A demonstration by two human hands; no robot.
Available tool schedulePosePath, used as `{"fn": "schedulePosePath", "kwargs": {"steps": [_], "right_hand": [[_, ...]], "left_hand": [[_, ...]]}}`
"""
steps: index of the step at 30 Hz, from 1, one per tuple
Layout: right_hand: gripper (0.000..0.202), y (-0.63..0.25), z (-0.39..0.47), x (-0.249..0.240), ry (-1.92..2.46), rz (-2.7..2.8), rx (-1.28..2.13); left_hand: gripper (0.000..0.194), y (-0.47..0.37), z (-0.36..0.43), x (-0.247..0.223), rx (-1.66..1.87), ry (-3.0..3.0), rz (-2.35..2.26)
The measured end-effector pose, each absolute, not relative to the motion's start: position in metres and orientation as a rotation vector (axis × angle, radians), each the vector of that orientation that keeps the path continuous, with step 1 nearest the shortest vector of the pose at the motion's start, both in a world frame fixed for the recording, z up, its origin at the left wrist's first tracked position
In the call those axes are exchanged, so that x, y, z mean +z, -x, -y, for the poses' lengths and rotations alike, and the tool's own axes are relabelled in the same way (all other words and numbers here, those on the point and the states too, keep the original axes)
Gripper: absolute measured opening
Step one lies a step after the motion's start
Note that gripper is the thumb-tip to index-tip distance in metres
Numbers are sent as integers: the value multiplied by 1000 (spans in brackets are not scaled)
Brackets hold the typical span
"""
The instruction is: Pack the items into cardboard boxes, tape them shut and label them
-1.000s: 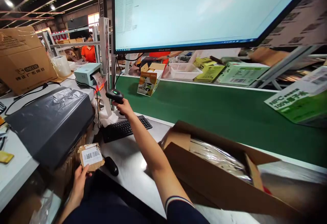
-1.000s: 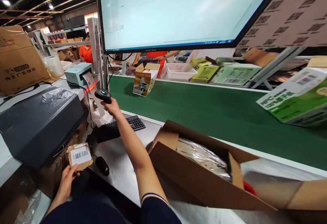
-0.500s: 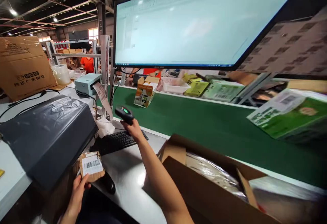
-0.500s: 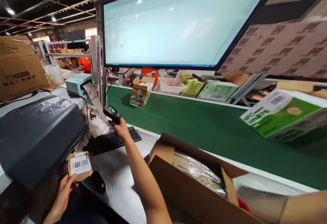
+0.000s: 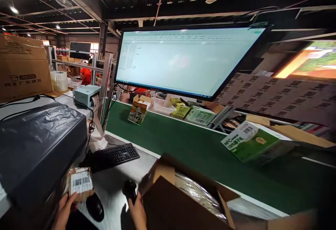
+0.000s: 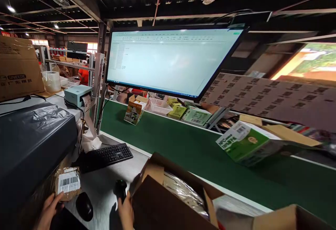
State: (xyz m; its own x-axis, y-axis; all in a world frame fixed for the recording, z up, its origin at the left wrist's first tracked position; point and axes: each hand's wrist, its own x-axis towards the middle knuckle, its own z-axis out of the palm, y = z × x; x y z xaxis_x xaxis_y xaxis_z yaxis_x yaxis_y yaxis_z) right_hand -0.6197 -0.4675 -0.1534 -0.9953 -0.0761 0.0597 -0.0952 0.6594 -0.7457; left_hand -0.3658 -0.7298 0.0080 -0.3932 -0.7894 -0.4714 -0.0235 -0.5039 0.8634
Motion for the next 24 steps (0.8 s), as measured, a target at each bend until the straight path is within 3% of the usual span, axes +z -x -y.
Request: {"fn": "schedulePosePath", "kwargs": {"steps": [4, 9, 24], "right_hand": [[75, 572, 496, -191, -749, 2440, 1103], [112, 527, 552, -216, -1690, 2249, 1014], [117, 527, 571, -216, -1703, 2394, 1232]], "left_hand": [[52, 369, 731, -3, -2020, -1299, 1195], [53, 357, 737, -13, -1996, -1463, 1156], [44, 354, 730, 6, -1971, -1468, 1103]]}}
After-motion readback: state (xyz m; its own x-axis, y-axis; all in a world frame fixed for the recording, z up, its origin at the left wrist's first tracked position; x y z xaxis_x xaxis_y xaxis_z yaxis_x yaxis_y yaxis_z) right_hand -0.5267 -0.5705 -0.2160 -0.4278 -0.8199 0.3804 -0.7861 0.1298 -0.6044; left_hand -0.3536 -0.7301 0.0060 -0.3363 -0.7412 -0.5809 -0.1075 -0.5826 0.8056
